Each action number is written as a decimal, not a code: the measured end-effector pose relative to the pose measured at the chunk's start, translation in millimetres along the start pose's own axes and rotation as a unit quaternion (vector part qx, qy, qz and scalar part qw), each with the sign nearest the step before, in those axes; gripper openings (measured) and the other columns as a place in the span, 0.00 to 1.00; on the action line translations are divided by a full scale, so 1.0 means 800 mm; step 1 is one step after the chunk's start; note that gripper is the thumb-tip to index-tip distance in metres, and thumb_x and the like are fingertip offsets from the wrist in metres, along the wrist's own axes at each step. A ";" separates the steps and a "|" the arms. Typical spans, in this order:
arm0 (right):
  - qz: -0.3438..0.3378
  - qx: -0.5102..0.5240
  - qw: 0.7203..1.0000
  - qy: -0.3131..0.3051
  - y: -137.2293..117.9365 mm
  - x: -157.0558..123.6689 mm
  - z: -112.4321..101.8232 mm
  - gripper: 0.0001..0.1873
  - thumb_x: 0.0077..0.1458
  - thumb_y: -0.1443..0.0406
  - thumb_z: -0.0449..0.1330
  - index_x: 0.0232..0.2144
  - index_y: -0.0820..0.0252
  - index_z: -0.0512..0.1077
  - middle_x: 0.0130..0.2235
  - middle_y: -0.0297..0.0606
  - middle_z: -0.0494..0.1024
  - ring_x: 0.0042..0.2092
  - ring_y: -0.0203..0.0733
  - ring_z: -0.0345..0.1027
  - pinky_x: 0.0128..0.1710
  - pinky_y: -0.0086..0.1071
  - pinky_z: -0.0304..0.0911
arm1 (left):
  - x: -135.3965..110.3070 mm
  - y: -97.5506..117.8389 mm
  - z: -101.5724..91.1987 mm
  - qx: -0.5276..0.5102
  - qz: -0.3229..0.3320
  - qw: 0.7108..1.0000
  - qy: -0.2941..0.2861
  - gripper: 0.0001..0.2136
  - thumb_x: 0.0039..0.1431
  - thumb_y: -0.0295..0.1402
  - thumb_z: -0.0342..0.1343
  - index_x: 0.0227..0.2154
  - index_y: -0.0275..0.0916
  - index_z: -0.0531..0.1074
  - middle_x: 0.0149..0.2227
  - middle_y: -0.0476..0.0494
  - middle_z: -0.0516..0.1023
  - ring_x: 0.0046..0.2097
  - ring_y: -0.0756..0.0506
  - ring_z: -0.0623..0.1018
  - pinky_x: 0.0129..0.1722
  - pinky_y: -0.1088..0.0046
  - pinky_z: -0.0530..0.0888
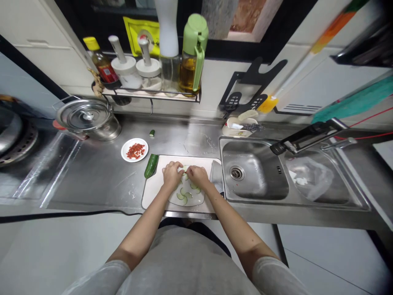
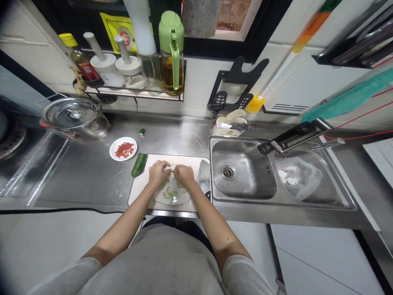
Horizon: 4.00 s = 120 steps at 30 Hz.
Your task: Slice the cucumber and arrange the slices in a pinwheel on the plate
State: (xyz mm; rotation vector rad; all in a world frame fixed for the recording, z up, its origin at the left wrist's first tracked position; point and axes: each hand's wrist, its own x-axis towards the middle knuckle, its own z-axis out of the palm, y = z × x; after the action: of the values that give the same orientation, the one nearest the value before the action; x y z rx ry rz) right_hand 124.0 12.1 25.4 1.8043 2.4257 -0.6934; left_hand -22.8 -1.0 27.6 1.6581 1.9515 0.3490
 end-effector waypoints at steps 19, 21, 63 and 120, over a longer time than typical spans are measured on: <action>0.024 -0.019 0.999 -0.018 -0.006 0.005 0.001 0.14 0.62 0.64 0.48 0.36 0.59 0.73 0.41 0.41 0.79 0.42 0.41 0.69 0.41 0.33 0.50 | 0.008 0.000 0.015 0.041 -0.006 0.999 -0.013 0.07 0.55 0.37 0.58 0.37 0.45 0.72 0.43 0.44 0.72 0.49 0.40 0.70 0.47 0.62 0.60; 0.026 -0.018 0.999 -0.017 -0.006 0.006 0.001 0.12 0.62 0.64 0.48 0.36 0.59 0.72 0.42 0.40 0.78 0.42 0.41 0.69 0.40 0.33 0.50 | 0.008 0.000 0.016 0.041 -0.003 0.999 -0.011 0.07 0.55 0.36 0.58 0.37 0.45 0.72 0.43 0.43 0.72 0.49 0.40 0.70 0.47 0.61 0.59; 0.123 0.188 0.962 0.158 0.059 -0.042 -0.021 0.14 0.57 0.59 0.48 0.35 0.59 0.71 0.25 0.32 0.70 0.28 0.37 0.62 0.29 0.28 0.53 | -0.009 -0.042 -0.022 -0.133 -0.040 0.983 0.123 0.09 0.54 0.37 0.56 0.37 0.42 0.74 0.37 0.48 0.75 0.33 0.49 0.71 0.40 0.70 0.66; 0.131 0.258 0.941 0.175 0.066 -0.112 0.002 0.28 0.48 0.44 0.50 0.32 0.60 0.74 0.18 0.32 0.67 0.22 0.41 0.63 0.25 0.31 0.60 | 0.125 -0.183 -0.133 0.108 -0.205 0.960 0.159 0.11 0.57 0.36 0.50 0.38 0.47 0.77 0.44 0.40 0.77 0.46 0.39 0.75 0.49 0.56 0.62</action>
State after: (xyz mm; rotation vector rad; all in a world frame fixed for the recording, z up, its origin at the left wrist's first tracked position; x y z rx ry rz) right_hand 200.8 -57.4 33.2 2.5887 2.2598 -1.1505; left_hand -211.4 82.1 13.0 1.3314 2.5903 0.2575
